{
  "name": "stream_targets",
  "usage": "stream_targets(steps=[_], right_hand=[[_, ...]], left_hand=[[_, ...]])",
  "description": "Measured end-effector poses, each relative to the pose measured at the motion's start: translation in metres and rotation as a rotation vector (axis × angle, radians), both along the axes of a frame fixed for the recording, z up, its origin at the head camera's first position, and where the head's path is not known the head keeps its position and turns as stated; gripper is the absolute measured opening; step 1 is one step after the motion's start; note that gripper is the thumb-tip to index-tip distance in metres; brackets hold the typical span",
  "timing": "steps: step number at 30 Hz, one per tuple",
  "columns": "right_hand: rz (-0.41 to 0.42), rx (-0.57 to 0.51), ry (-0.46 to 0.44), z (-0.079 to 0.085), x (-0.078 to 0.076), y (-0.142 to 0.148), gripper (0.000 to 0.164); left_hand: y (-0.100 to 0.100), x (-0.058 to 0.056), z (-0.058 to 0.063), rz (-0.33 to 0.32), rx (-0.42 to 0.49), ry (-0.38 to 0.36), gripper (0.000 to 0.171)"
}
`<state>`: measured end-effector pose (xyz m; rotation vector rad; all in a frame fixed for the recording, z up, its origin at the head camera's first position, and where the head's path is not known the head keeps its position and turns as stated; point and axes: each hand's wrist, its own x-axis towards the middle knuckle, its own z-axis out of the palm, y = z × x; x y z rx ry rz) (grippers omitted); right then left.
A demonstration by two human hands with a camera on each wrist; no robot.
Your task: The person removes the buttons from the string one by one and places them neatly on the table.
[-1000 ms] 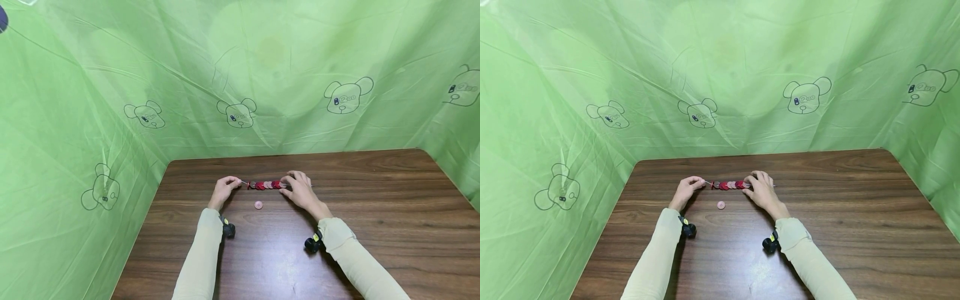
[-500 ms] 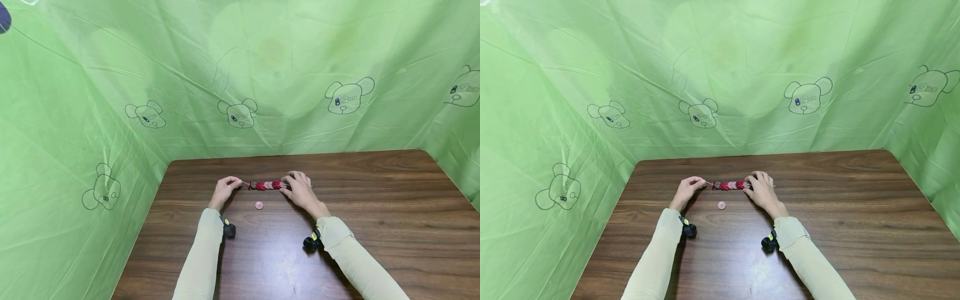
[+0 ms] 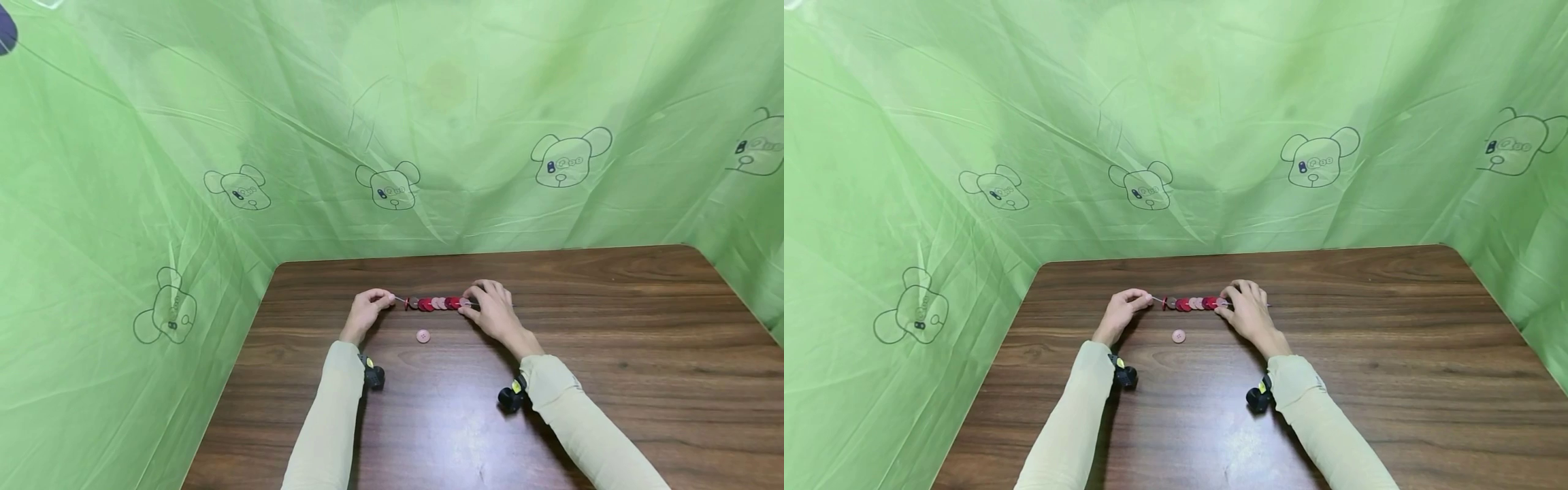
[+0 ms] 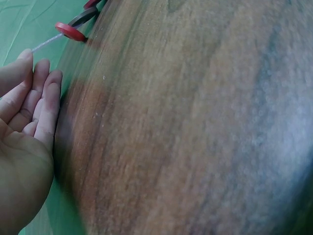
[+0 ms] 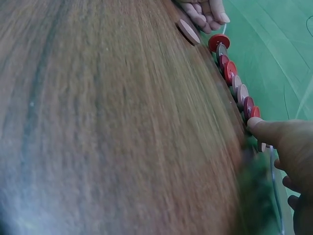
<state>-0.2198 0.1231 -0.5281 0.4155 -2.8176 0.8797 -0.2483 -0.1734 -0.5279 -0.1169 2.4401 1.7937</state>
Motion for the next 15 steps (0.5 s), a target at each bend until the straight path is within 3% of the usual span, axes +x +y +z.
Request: stream_targets(steps=[15], right_hand=[[-0.018, 0.001, 0.008, -0.001, -0.001, 0.013, 0.030]], left_hand=[[0.000, -0.001, -0.002, -0.006, -0.028, 0.011, 0.015]])
